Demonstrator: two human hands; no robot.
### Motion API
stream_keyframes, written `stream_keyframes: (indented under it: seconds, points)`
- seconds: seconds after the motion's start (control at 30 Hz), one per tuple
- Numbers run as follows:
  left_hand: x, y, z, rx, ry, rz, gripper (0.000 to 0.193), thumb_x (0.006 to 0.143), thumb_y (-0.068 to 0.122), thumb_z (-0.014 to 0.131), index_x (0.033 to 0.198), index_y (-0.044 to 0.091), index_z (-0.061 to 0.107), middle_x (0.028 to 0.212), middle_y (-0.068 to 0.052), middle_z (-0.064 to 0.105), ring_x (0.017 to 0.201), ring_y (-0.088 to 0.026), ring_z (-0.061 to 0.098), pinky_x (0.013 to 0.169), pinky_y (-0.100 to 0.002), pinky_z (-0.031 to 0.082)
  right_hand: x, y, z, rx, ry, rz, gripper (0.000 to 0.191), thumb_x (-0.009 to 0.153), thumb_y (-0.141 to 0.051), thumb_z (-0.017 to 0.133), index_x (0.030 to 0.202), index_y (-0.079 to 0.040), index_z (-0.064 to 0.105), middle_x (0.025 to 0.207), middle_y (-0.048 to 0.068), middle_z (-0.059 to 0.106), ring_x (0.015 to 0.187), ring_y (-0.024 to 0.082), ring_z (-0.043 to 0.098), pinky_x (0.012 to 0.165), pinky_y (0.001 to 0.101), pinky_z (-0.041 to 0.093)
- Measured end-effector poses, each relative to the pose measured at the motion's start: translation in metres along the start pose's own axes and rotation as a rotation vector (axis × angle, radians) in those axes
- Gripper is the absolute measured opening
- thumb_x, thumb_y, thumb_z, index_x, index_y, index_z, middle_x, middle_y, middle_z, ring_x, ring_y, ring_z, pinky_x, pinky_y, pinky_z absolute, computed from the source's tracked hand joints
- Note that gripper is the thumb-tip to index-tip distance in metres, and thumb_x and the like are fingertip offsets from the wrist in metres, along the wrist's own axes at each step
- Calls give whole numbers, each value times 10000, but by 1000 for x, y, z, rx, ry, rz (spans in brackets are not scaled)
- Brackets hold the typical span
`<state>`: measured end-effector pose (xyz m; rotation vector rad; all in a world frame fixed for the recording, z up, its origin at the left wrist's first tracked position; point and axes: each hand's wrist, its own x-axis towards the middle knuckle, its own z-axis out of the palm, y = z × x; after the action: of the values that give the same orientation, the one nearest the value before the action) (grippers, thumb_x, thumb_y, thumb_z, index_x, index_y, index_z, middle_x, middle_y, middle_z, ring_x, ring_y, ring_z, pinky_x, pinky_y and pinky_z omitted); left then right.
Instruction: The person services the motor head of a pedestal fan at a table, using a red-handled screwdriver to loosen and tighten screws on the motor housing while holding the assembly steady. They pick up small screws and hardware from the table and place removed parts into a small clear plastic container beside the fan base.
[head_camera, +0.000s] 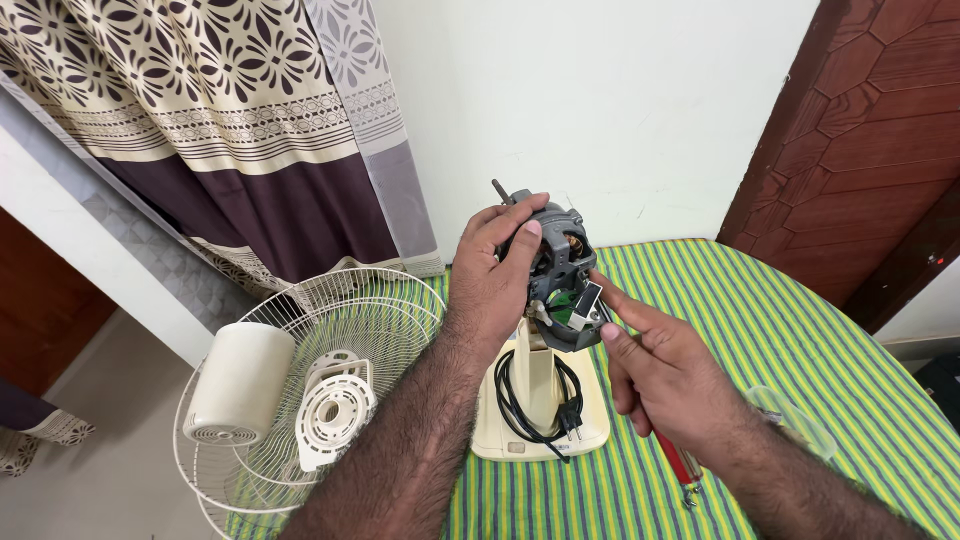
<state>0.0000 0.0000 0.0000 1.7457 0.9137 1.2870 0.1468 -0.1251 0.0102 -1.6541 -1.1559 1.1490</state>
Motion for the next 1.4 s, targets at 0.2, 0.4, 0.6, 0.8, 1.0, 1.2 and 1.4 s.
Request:
stream_keyframes:
  seconds: [0.2,0.4,0.6,0.8,1.0,1.2,1.4]
  points:
    - [-3,1,2,-105,2,38,312,1033,227,571,1318,214,695,1337,-104,547,1259,-204,618,1086,-331,540,5,13,-5,-1,-12,-50,603,1034,-301,464,1627,-349,367,500,57,470,366,127,414,364,291,426]
    - [-3,5,-9,-172,-112,-22,369,1042,254,533,1398,228,628,1422,-109,542,1341,-216,564,1131,-330,477,6,19,-11,62,-36,-13,541,1060,-338,441,1600,-337,405,523,68,499,378,148,456,381,298,445]
    - [-13,3,1,-330,32,-90,460,1069,297,496,1513,185,533,1580,-83,362,1488,-207,341,1195,-365,330,2,22,-12,83,-25,-2,556,1069,-368,457,1621,-355,394,533,64,490,395,143,459,383,295,446]
    - [-36,-30,-1,-598,486,-514,420,1036,279,427,1357,55,581,1283,-113,637,1159,-225,640,959,-399,547,-2,25,-15,38,-27,42,571,1066,-359,470,1624,-334,350,532,74,493,389,161,461,389,314,456]
    - [-78,-81,21,-748,492,-1052,289,1019,61,448,1269,-5,576,899,-92,643,712,-199,638,656,-380,608,-16,39,-12,-24,60,184,576,1074,-358,484,1632,-366,343,562,82,500,443,153,490,439,322,483]
    - [-102,-92,43,-738,-127,-1188,200,973,149,655,1067,-27,671,895,-124,722,772,-231,705,716,-379,615,-30,68,-2,6,19,368,551,1091,-375,480,1628,-405,357,580,98,526,452,190,488,449,330,468]
    - [-111,-79,52,-727,-217,-1055,170,947,161,721,1000,1,704,901,-120,723,827,-214,710,792,-369,634,-42,87,14,-92,-136,401,554,1042,-348,532,1568,-408,367,565,104,561,403,190,479,417,333,462]
